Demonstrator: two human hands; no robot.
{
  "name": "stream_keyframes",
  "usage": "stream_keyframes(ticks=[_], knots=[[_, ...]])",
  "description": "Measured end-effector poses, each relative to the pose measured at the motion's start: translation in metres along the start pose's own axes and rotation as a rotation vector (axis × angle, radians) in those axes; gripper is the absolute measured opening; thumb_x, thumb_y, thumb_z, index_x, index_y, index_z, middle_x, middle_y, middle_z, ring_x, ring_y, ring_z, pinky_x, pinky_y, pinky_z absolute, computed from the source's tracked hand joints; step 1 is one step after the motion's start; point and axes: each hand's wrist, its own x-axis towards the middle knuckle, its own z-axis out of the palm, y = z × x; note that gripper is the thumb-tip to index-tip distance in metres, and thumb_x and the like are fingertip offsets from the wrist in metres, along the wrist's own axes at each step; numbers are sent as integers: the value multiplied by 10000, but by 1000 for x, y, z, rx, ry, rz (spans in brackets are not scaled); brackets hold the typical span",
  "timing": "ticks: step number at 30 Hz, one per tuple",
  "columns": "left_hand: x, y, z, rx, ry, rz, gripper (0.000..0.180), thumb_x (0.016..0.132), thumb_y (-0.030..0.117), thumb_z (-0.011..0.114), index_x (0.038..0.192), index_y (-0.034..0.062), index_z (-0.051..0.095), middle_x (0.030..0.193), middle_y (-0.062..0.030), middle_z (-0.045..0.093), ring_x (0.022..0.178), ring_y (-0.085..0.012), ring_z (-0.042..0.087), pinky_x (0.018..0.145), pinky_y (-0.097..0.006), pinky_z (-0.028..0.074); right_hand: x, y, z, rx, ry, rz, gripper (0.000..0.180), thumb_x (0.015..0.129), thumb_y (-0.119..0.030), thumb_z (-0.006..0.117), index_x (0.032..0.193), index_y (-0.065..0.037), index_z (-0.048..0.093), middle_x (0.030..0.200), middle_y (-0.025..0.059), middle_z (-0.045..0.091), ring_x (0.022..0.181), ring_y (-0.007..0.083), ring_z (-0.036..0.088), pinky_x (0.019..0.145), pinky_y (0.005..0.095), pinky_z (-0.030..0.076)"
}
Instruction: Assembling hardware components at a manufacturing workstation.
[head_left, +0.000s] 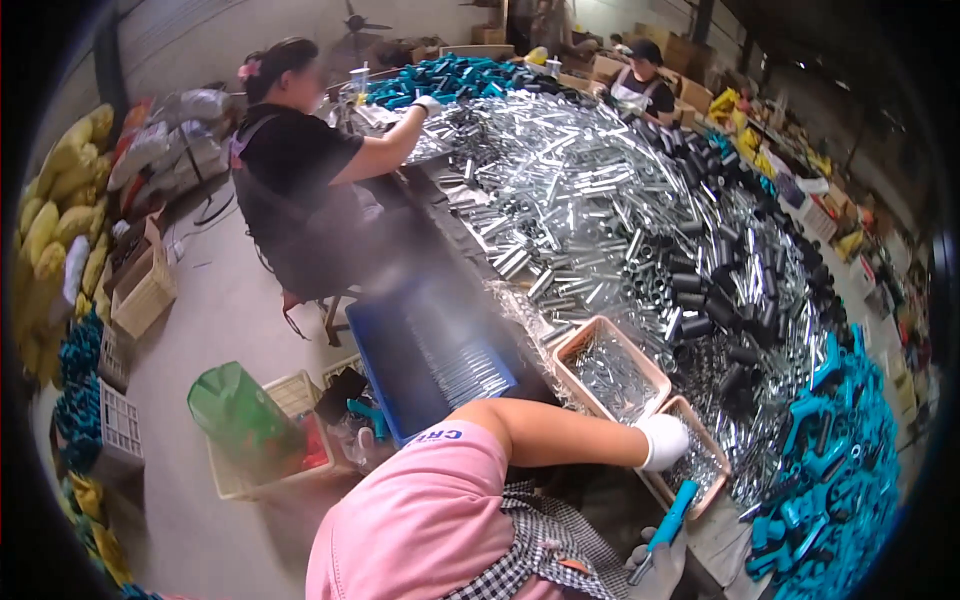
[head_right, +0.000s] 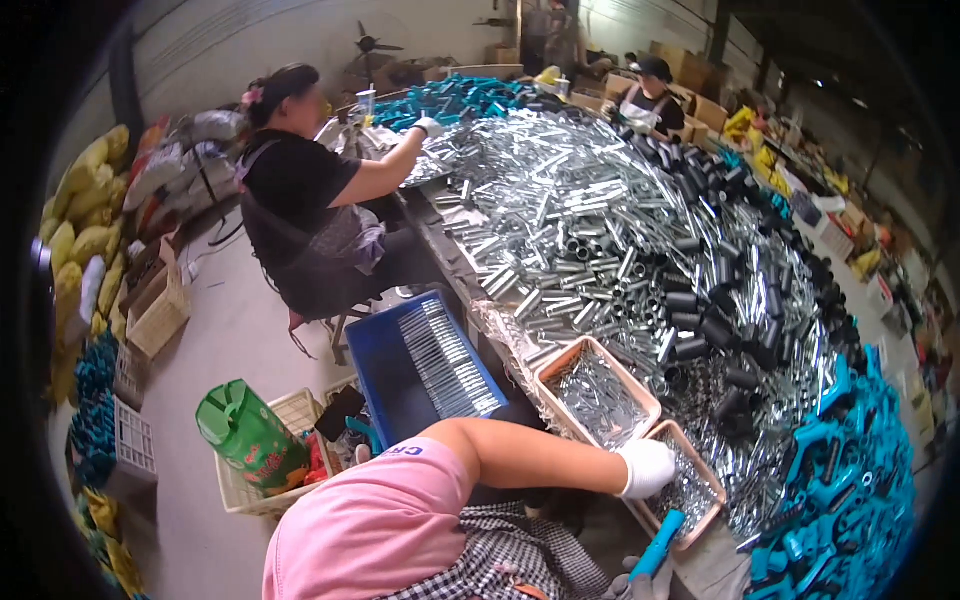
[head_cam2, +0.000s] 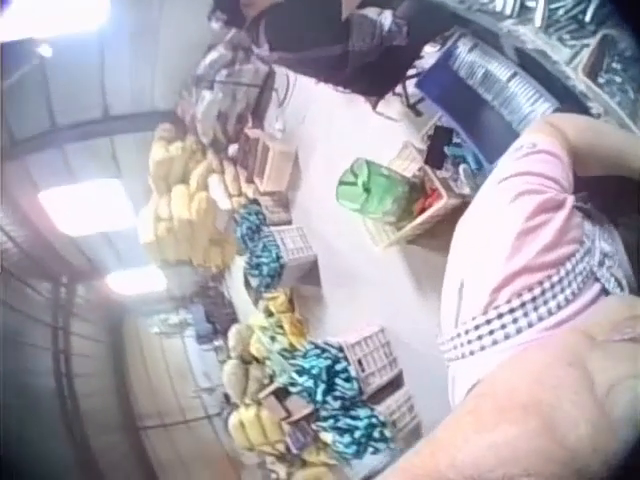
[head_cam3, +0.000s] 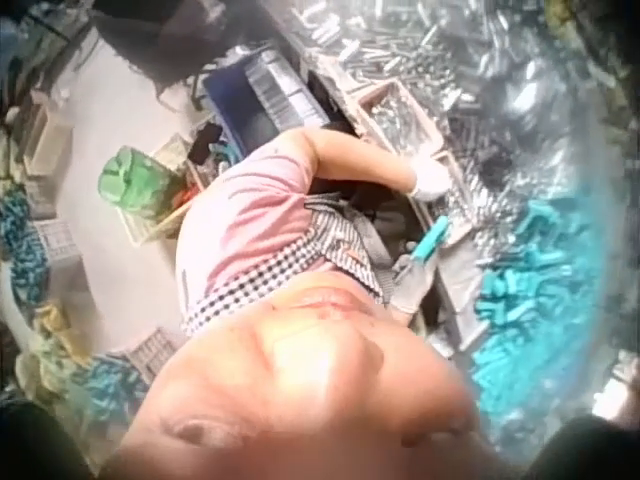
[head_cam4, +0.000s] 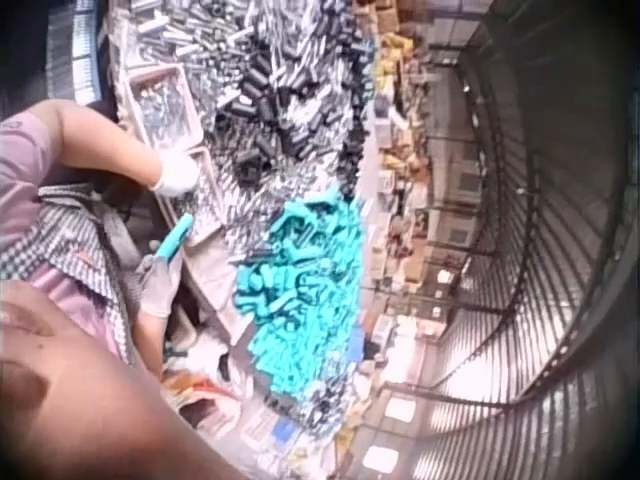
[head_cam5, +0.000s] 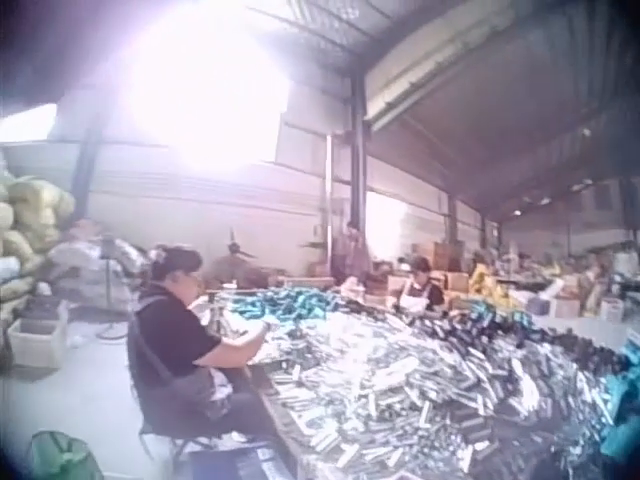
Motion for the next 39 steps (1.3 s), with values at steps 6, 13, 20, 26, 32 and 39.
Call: stream_keyframes(ticks=[6,13,20,26,32,39], knots=[[9,-3,8,34,-95,29,69,735,139,688,736,87,734,747,-119,707,706,-301,700,630,-413,565,14,0,2,162,-81,55,519,986,-131,503,1459,-78,294,1133,156,558,702,157,547,572,299,483],[-13,-6,-2,-352,200,78,151,789,199,656,822,52,668,728,-163,638,722,-380,643,674,-474,514,7,8,-6,334,-80,101,420,1007,-127,442,1416,-90,358,1171,167,552,745,182,539,599,316,478],[-46,-2,-3,-531,503,322,157,810,103,639,949,36,613,888,-141,550,853,-345,564,724,-451,476,8,20,-18,462,-52,200,391,1025,-213,421,1391,-81,387,1152,175,557,701,184,504,567,315,452],[-80,0,-44,-651,464,633,129,772,131,693,796,96,572,869,-65,589,966,-316,534,817,-440,462,23,27,-11,479,-99,337,367,985,-300,464,1319,-146,463,1017,151,616,496,135,396,413,282,339],[-88,-14,-52,-933,164,625,182,666,92,757,707,93,580,924,-52,669,1054,-297,549,914,-436,446,30,19,7,288,-367,283,647,904,-294,613,1425,-65,305,1022,240,614,569,231,542,456,330,428],[-85,-16,-44,-962,20,651,159,683,62,785,696,89,628,1015,-70,660,1048,-278,566,898,-405,473,27,10,4,216,-408,299,739,898,-312,631,1455,3,260,1067,218,630,664,189,614,546,300,506]])
